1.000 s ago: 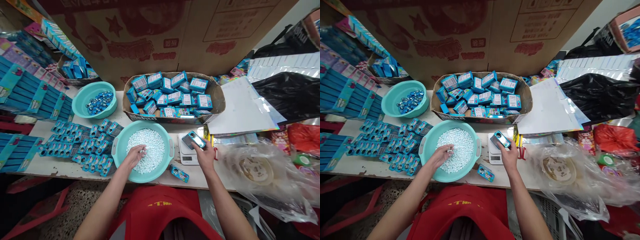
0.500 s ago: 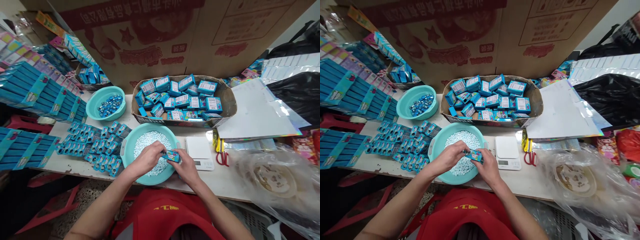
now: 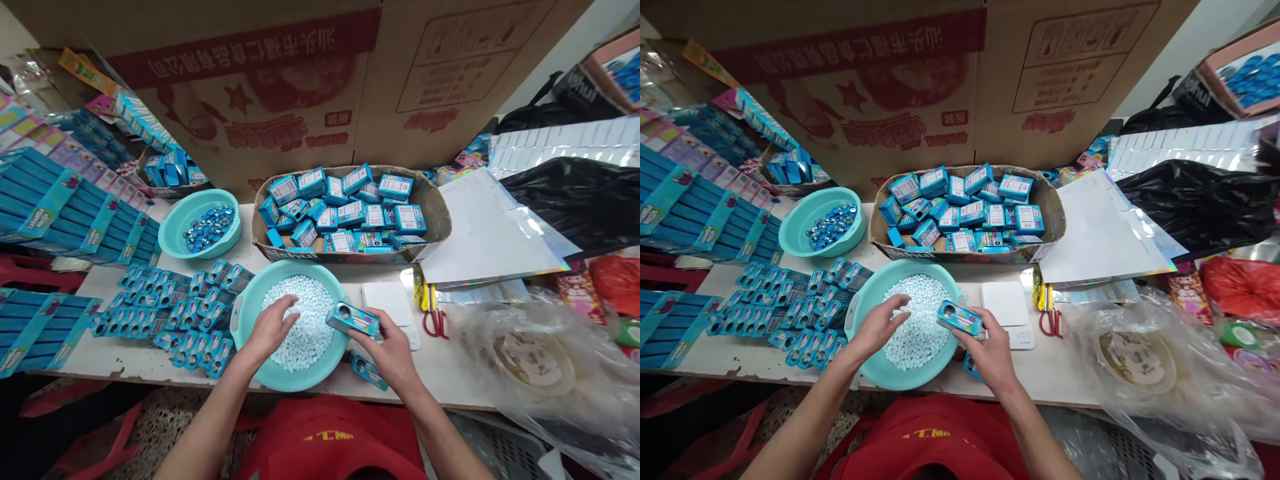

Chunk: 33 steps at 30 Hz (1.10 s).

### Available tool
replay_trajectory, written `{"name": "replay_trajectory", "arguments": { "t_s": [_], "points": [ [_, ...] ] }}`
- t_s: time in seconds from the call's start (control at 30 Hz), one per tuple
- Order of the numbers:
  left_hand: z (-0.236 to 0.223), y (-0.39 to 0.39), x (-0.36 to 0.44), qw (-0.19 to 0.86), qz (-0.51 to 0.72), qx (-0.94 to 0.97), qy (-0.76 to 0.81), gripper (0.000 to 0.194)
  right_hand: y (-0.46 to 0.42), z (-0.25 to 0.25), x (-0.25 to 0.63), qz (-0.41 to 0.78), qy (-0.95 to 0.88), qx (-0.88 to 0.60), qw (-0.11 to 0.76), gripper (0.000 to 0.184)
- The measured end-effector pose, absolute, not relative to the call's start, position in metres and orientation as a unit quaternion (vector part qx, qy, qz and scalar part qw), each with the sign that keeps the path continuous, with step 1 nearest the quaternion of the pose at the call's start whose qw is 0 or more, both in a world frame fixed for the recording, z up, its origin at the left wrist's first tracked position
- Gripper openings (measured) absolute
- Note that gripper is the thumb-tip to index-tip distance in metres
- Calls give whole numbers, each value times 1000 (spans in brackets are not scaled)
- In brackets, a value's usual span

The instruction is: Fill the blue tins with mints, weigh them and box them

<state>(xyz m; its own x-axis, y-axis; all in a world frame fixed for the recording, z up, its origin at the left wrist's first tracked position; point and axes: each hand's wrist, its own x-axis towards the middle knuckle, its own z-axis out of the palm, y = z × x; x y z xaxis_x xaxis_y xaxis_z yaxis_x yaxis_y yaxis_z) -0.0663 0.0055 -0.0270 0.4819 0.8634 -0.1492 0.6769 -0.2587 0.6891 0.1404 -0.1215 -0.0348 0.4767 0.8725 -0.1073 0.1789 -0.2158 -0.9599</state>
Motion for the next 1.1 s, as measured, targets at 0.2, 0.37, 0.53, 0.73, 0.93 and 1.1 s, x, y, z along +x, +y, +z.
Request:
{"name": "replay_trajectory", "arguments": {
  "t_s": [0.2,0.37,0.53,0.73,0.93,1.1],
  "points": [
    [-23,47,-41,265,131,820,489,23,-133,-78,202,215,-237,-776,544,53],
    [-10,126,67,251,42,856,451,33,-120,-126,224,201,-214,-784,547,56],
    [-38,170,140,294,-51,827,476,53,-132,-122,217,136,-276,-790,530,71],
    [-50,167,146,326,-37,819,470,38,-173,-93,208,41,-323,-794,513,56],
    [-7,128,99,348,165,817,429,23,-166,-67,199,38,-352,-766,536,39],
    [26,56,35,516,185,792,268,33,-114,-37,173,231,-381,-686,575,67]
  ]
}}
